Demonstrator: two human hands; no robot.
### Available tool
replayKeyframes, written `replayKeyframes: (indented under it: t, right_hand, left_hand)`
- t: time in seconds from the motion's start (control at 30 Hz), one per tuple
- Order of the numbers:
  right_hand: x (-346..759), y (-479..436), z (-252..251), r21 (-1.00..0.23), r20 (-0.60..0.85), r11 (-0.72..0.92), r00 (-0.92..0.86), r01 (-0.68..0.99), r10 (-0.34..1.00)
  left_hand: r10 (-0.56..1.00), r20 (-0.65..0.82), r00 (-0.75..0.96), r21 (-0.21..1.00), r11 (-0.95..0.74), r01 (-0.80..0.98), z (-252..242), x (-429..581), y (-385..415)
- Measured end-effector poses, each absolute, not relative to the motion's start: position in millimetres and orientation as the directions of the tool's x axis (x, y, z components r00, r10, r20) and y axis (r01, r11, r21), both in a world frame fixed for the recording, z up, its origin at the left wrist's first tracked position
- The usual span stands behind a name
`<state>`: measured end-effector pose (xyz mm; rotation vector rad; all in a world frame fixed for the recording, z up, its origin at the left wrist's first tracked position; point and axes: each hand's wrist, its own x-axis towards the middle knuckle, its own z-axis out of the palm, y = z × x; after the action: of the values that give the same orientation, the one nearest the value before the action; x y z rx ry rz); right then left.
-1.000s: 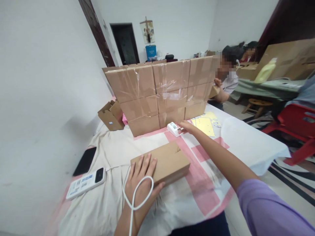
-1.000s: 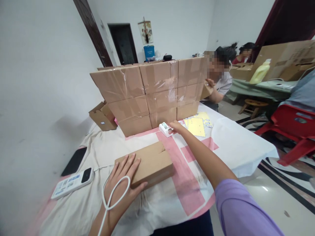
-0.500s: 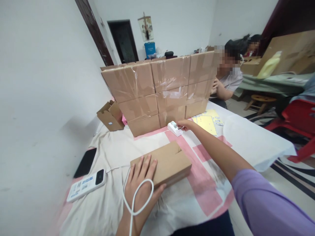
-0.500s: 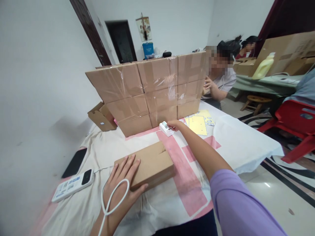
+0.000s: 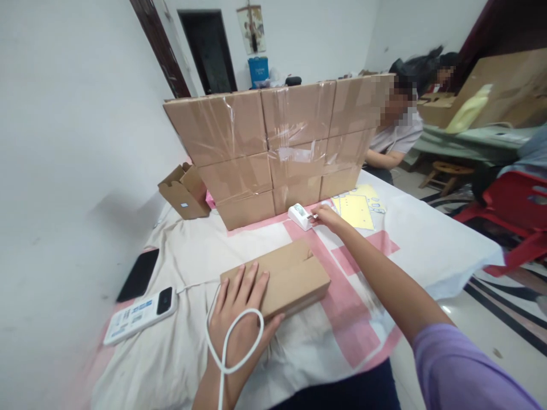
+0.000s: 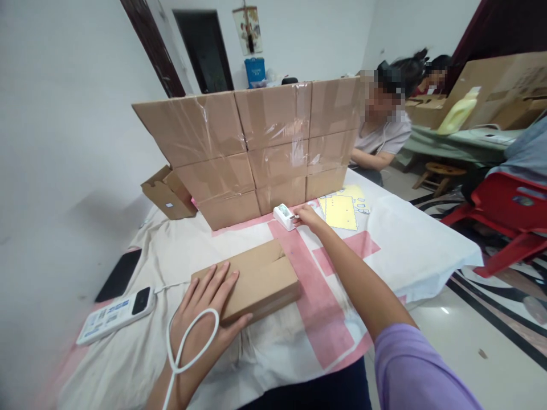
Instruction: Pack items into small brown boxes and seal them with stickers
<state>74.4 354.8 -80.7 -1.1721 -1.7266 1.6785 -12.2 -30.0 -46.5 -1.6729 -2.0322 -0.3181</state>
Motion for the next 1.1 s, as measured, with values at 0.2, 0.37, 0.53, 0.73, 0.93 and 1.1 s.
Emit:
replayKeyframes:
  t: [0.2, 0.37, 0.53, 0.73, 0.93, 1.1]
  right_hand:
    - [87, 338, -95, -0.989, -0.147, -0.113, -0.508, 0.097, 0.849]
    - [88, 328, -101, -0.989, -0.136, -0.095, -0.465, 0.112, 0.875]
    - [103, 322, -95, -0.943, -0.260, -0.113, -0.478, 0.314, 0.839]
    - [146, 325, -81, -0.821, -0.324, 0.006, -0.475, 0.571, 0.818]
    - [137, 326, -91, -0.892, -0.137, 0.115, -0.504, 0.437, 0.853]
    - [110, 332, -109, -0.933, -0.060, 0.089, -0.394, 0.350, 0.917]
  left_hand:
    - [0.857, 0.489, -0.162, -0.093, 0.236, 0.967, -46, -11, -32]
    - [0.851, 0.507, -0.139, -0.102, 0.219, 0.970, -47, -12, -30]
    - [0.853, 0.500, -0.147, -0.102, 0.227, 0.969, -46, -11, -31]
    - [0.855, 0.499, -0.142, -0.124, 0.232, 0.965, -44, -10, -31]
    - [0.847, 0.517, -0.126, -0.124, 0.220, 0.967, -45, -12, -30]
    - [0.847, 0.514, -0.133, -0.125, 0.227, 0.966, -47, -11, -32]
